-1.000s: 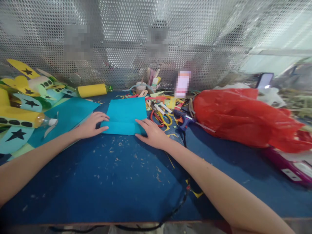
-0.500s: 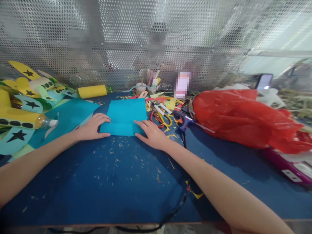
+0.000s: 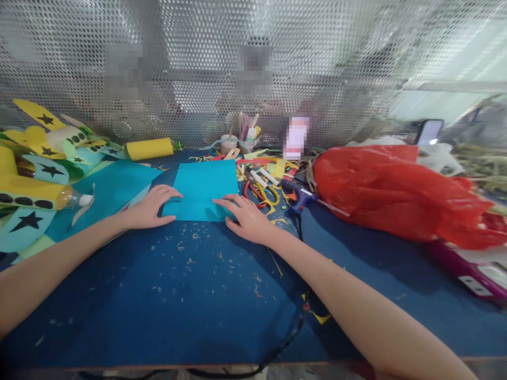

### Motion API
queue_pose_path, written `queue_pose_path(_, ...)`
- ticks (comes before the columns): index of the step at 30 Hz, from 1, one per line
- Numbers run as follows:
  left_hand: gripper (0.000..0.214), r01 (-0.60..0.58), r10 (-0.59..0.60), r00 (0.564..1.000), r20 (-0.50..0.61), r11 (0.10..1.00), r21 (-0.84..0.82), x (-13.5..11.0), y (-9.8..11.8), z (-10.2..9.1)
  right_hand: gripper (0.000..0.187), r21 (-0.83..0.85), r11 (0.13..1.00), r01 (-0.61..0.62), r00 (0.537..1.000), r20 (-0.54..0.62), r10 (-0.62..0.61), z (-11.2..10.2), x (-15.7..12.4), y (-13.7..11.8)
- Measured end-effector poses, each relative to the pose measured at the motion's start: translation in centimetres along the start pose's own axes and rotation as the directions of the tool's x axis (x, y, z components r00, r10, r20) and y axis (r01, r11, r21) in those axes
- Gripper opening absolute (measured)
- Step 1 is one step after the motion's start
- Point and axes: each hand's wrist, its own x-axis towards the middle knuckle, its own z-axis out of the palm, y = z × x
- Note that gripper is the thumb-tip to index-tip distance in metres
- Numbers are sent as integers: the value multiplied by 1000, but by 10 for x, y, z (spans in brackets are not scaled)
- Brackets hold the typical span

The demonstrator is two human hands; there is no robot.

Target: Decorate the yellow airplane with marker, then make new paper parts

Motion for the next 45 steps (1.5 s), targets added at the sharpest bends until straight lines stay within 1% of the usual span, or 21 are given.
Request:
queue_pose_path(3, 50, -27, 28, 999, -24, 999, 30, -2, 3, -2, 48, -10, 1000, 18, 1000, 17, -17, 0, 0, 1)
queue_pose_path(6, 44, -169, 174, 983, -52, 981, 93, -4, 6, -3, 48, -26, 999, 28, 1000, 15, -27, 1, 0, 1)
queue_pose_path(8, 47, -257, 264, 964, -36, 957, 134, -4, 8, -4, 47, -52, 998, 38, 999, 1, -38, 1, 0, 1)
queue_pose_path(9, 50, -281, 287, 958, -20, 948, 152, -4, 9, -4, 46, -69, 996, 50, 999, -2, -50, 1, 0, 0)
queue_pose_path(13, 54, -313, 312, 949, 37, 928, 201, -3, 11, -4, 42, -98, 988, 119, 993, 17, -118, -2, 1, -3)
queue_pose_path(17, 52, -312, 310, 950, 37, 931, 188, -2, 13, -4, 38, -97, 980, 172, 985, 39, -169, -3, 1, -4)
queue_pose_path(24, 47, -318, 314, 948, 53, 926, 204, -2, 13, -2, 36, -138, 970, 201, 979, 56, -195, -3, 1, -6)
queue_pose_path(27, 45, -314, 310, 949, 53, 926, 209, -1, 13, -2, 34, -111, 975, 194, 980, 52, -190, -4, 2, -7)
queue_pose_path(29, 42, -312, 312, 949, 29, 933, 178, -1, 12, -3, 31, -70, 980, 188, 982, 43, -186, -5, 2, -7)
queue_pose_path(32, 35, -343, 348, 937, -25, 931, 125, -2, 10, -3, 28, -16, 982, 186, 982, 20, -186, -5, 2, -6)
queue_pose_path(36, 27, -377, 388, 914, -119, 920, 105, -3, 8, -3, 24, 16, 979, 201, 978, -53, -200, -3, 2, -1)
queue_pose_path(39, 24, -413, 434, 877, -208, 900, 139, -5, 9, -3, 26, 30, 976, 215, 969, -131, -210, -4, 3, 2)
queue_pose_path(42, 22, -447, 477, 836, -271, 879, 165, -6, 10, -4, 31, 67, 969, 237, 957, -190, -221, -7, 4, 4)
queue_pose_path(45, 20, -439, 469, 827, -309, 883, 166, -6, 11, -5, 34, 92, 966, 241, 951, -219, -216, -8, 4, 6)
